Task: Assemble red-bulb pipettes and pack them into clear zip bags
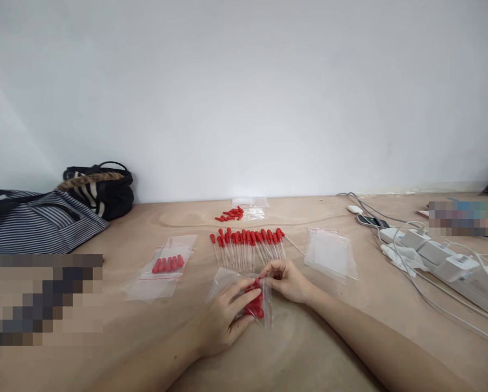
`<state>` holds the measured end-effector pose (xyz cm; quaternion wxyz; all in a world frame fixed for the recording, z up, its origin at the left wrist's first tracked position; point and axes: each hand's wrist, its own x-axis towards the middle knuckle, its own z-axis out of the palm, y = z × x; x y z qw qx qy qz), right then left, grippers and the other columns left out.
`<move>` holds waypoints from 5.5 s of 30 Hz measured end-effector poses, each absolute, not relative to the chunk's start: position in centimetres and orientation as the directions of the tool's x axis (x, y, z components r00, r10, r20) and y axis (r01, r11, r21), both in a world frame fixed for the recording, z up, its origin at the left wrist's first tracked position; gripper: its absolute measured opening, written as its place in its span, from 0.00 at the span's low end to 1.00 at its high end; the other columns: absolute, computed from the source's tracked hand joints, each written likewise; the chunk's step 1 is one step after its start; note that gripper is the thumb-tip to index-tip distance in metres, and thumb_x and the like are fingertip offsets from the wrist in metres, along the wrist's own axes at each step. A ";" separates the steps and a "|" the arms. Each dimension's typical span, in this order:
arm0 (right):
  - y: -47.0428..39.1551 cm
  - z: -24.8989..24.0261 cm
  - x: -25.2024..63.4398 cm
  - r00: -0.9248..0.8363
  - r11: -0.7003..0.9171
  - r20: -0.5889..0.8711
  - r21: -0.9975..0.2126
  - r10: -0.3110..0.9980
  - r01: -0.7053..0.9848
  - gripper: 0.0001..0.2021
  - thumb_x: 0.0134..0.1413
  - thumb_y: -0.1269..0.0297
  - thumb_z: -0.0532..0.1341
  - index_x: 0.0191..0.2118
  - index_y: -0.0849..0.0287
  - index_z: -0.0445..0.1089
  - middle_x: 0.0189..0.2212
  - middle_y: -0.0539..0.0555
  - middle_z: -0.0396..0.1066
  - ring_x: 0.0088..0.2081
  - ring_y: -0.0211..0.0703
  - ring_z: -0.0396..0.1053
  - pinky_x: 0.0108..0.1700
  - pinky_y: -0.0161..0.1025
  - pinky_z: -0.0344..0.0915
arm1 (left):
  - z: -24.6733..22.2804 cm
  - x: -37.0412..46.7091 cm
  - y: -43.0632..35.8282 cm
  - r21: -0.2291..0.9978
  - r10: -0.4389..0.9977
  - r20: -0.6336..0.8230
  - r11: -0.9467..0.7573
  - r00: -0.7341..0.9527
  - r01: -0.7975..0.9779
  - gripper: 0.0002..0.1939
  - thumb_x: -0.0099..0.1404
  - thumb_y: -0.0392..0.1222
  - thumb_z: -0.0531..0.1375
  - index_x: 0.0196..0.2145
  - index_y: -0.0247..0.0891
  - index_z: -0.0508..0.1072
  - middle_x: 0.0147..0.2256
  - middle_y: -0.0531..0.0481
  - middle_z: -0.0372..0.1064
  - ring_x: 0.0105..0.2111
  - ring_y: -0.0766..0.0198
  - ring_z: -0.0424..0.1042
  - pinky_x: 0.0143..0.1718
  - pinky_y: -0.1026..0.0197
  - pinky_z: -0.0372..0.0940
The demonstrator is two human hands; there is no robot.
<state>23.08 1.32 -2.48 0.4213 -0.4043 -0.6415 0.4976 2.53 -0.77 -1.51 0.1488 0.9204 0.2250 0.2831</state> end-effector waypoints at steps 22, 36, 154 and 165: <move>1.9 -2.1 24.4 -0.004 0.179 0.186 -0.951 0.983 -0.252 0.18 0.29 0.58 0.68 0.20 0.58 0.59 0.21 0.46 0.64 0.23 0.33 0.60 0.27 0.32 0.59 | -0.8 1.6 0.9 0.891 0.953 0.280 -0.303 0.117 0.337 0.20 0.56 0.45 0.57 0.45 0.39 0.60 0.43 0.45 0.63 0.42 0.57 0.67 0.43 0.55 0.65; 1.8 -0.6 24.8 0.116 0.210 0.180 -0.907 0.977 -0.364 0.20 0.31 0.53 0.67 0.23 0.55 0.55 0.21 0.46 0.61 0.22 0.34 0.59 0.23 0.32 0.58 | 2.3 5.8 -3.6 0.888 0.877 -0.350 0.423 0.329 -0.183 0.16 0.57 0.54 0.56 0.31 0.36 0.64 0.29 0.48 0.69 0.29 0.63 0.72 0.33 0.59 0.67; 0.8 -2.8 22.8 -0.586 0.648 0.795 0.364 0.158 0.669 0.04 0.52 0.72 0.56 0.30 0.58 0.67 0.21 0.45 0.68 0.31 0.32 0.63 0.40 0.40 0.50 | -0.6 2.3 4.6 -0.374 -0.154 0.655 -0.917 0.740 0.141 0.09 0.60 0.26 0.54 0.38 0.31 0.69 0.31 0.47 0.73 0.32 0.63 0.71 0.34 0.58 0.70; 0.8 -2.3 22.2 -0.580 0.646 0.800 0.362 0.155 0.672 0.05 0.52 0.72 0.56 0.31 0.60 0.68 0.21 0.46 0.67 0.30 0.33 0.62 0.41 0.41 0.51 | -0.9 2.2 4.7 -0.348 -0.138 0.680 -0.925 0.720 0.151 0.09 0.60 0.26 0.54 0.38 0.30 0.69 0.31 0.46 0.73 0.33 0.61 0.71 0.32 0.57 0.70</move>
